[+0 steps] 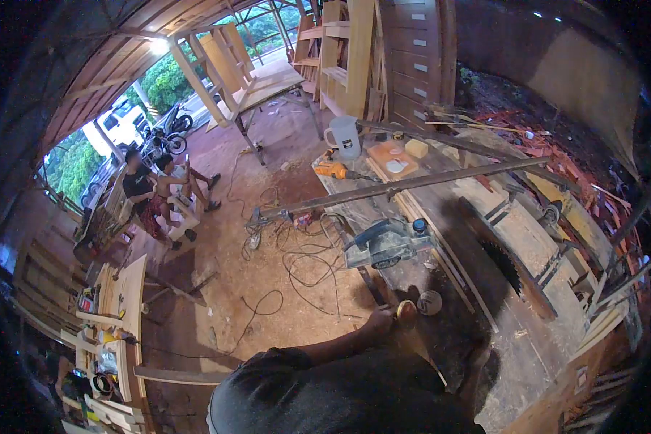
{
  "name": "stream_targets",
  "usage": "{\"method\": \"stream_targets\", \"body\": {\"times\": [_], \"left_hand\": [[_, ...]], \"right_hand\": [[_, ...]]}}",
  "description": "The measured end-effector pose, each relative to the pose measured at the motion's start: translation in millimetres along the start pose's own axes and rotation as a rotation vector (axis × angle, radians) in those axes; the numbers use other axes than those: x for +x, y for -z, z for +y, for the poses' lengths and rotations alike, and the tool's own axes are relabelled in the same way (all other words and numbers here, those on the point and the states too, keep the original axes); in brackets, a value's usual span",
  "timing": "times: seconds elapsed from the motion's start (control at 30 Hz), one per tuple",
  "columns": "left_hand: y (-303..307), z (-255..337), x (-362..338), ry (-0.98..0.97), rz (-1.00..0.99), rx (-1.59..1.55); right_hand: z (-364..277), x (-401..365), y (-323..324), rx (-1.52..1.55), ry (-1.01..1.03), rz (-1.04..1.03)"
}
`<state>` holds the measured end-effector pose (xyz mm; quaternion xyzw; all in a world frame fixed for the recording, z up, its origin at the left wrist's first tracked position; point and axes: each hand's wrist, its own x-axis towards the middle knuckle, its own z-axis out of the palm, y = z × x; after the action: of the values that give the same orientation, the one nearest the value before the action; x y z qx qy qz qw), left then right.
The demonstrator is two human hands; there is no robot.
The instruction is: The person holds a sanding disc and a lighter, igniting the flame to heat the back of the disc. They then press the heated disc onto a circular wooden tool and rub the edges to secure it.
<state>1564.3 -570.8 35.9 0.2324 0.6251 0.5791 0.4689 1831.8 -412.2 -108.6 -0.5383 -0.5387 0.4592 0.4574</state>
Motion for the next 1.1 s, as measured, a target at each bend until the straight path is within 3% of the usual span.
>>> {"method": "stream_targets", "body": {"times": [0.03,0.13,0.17,0.23,0.27,0.33,0.47,0.57,0.63,0.67,0.73,0.77,0.83,0.93,1.1], "left_hand": [[-1,-1,-2,-0.222,0.005,0.269],[26,-51,22,-0.347,-0.088,0.39],[27,-58,27,-0.347,-0.088,0.39],[27,-74,38,-0.025,-0.024,-0.039],[34,-90,45,-0.024,-0.024,-0.04],[47,-119,57,-0.386,-0.134,0.307],[50,-145,72,-0.223,0.018,0.407],[50,-143,74,-0.299,-0.103,0.254],[44,-124,68,0.013,-0.046,0.017],[29,-86,51,0.011,-0.048,0.018],[-8,0,11,0.221,-0.069,-0.732],[14,-57,38,0.008,-0.156,-0.364],[54,-154,84,-0.455,-0.068,0.456],[76,-239,137,-0.485,-0.054,0.31],[69,-216,124,-0.462,-0.051,0.266]], "right_hand": [[0,-1,0,-0.003,0.001,0.0],[2,0,-2,0.005,0.002,-0.005],[1,-1,-1,0.002,0.004,-0.009],[3,0,-2,0.006,0.002,-0.01],[4,0,-2,0.007,0.0,-0.013],[5,-1,-2,0.012,0.001,-0.02],[5,-3,1,0.019,0.005,-0.033],[5,-2,2,0.025,0.008,-0.045],[6,-2,2,0.03,0.008,-0.054],[5,-2,2,0.035,0.009,-0.058],[6,-1,2,0.042,0.009,-0.066],[6,-1,0,0.053,0.007,-0.072],[5,-1,0,0.065,0.008,-0.08],[3,-1,0,0.069,0.009,-0.089],[9,2,-2,0.084,0.007,-0.093]]}}
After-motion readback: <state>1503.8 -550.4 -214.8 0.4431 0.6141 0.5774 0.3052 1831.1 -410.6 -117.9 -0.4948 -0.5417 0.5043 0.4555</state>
